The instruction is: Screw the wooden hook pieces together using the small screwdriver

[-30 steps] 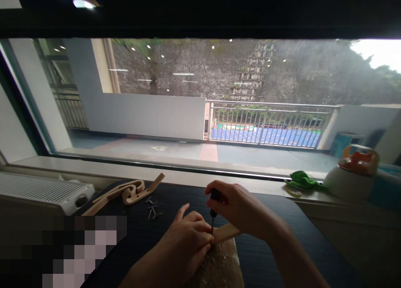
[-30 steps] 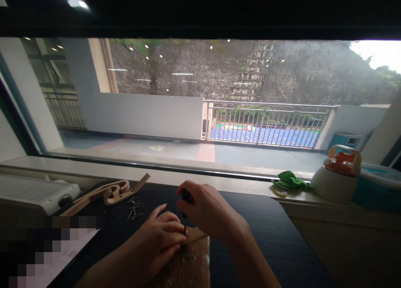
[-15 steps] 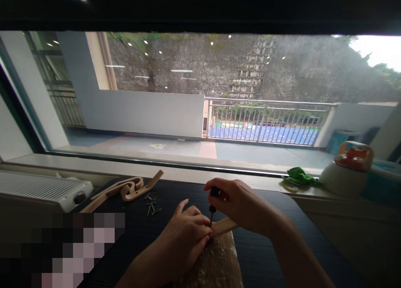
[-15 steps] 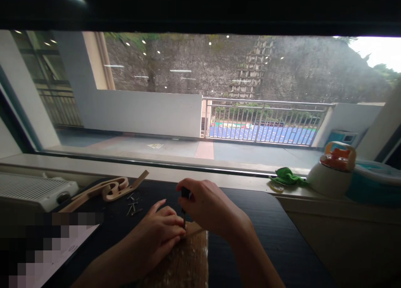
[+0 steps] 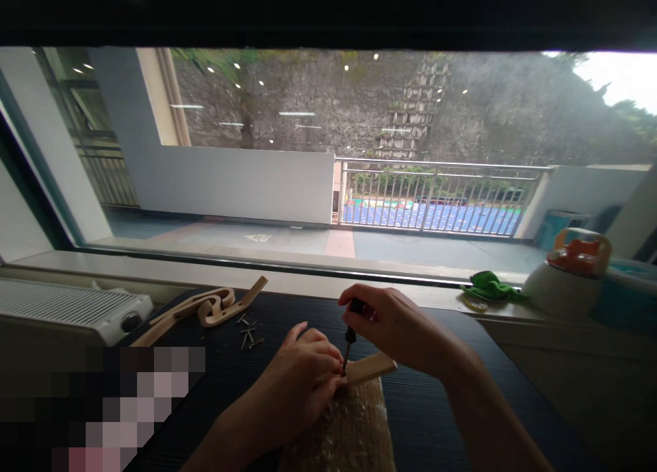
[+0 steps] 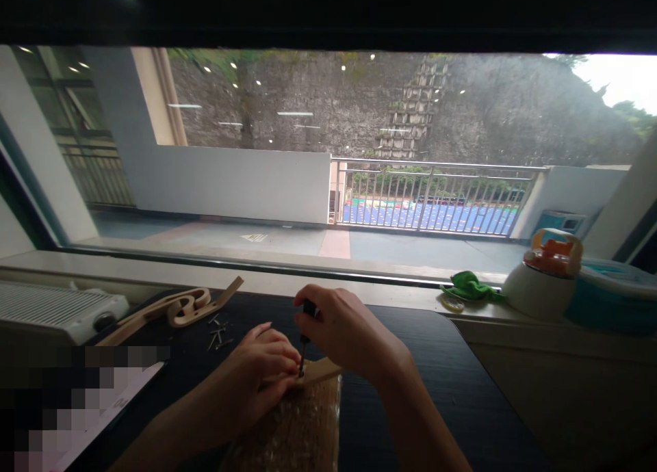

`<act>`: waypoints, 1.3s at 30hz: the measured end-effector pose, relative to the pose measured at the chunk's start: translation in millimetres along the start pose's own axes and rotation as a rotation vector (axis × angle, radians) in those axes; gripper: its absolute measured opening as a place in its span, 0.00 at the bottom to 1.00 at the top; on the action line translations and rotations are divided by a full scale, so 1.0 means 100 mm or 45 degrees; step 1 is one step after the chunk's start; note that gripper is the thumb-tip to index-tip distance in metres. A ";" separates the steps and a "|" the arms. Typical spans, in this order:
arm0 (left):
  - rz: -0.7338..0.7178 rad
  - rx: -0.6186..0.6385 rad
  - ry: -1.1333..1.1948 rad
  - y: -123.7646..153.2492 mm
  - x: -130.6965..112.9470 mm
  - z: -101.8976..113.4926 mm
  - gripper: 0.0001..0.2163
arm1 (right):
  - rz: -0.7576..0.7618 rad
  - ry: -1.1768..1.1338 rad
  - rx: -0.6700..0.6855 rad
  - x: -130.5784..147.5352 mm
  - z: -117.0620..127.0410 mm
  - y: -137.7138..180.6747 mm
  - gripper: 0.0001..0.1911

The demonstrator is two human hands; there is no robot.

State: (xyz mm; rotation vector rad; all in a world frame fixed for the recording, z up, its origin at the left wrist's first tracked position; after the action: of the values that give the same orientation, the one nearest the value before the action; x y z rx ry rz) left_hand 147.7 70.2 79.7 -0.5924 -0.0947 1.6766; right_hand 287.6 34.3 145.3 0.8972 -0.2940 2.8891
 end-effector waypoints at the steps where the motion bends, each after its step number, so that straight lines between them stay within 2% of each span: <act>1: 0.020 -0.061 -0.014 0.00 0.04 0.00 0.07 | 0.007 -0.004 0.009 0.01 0.00 0.01 0.10; 3: 0.055 -0.146 -0.046 0.00 0.10 0.00 0.06 | 0.018 -0.001 0.034 0.03 0.00 0.01 0.10; 5: 0.088 -0.127 -0.047 -0.04 0.14 0.00 0.06 | 0.026 0.011 0.047 0.04 -0.01 0.02 0.10; 10: 0.153 0.204 -0.034 -0.18 0.11 0.03 0.03 | 0.041 0.045 0.049 0.08 -0.03 0.03 0.10; 13: 0.205 0.284 -0.067 -0.22 0.13 0.05 0.07 | 0.037 0.047 0.037 0.06 -0.01 0.04 0.10; 18: 0.281 0.274 -0.117 -0.26 0.27 0.00 0.09 | 0.045 0.035 0.044 0.02 -0.02 0.00 0.10; 23: 0.287 0.194 -0.167 -0.35 0.31 -0.01 0.05 | 0.054 0.025 -0.044 -0.02 -0.03 -0.05 0.11; 27: 0.168 0.177 -0.016 -0.36 0.29 -0.01 0.05 | 0.063 0.020 -0.048 -0.03 -0.03 -0.07 0.11; 31: 0.130 0.204 0.114 -0.33 0.34 -0.02 0.07 | 0.060 0.011 -0.033 -0.04 -0.05 -0.08 0.11; 39: 0.246 0.206 0.181 -0.36 0.43 -0.08 0.06 | 0.064 0.020 -0.043 -0.04 -0.05 -0.08 0.10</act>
State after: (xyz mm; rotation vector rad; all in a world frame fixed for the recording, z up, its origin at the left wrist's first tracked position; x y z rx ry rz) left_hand 180.4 116.0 72.8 -0.6110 0.2055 1.8026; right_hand 289.3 43.1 140.2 0.8737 -0.3684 2.9259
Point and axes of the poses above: each hand's wrist, its own y-axis away from the middle knuckle, its own z-axis out of the back of the hand, x = y × z, the point moved 4 cm from there along -y, towards the middle knuckle, and after that the axes turned 15 degrees about -z, right-handed, at the moved point
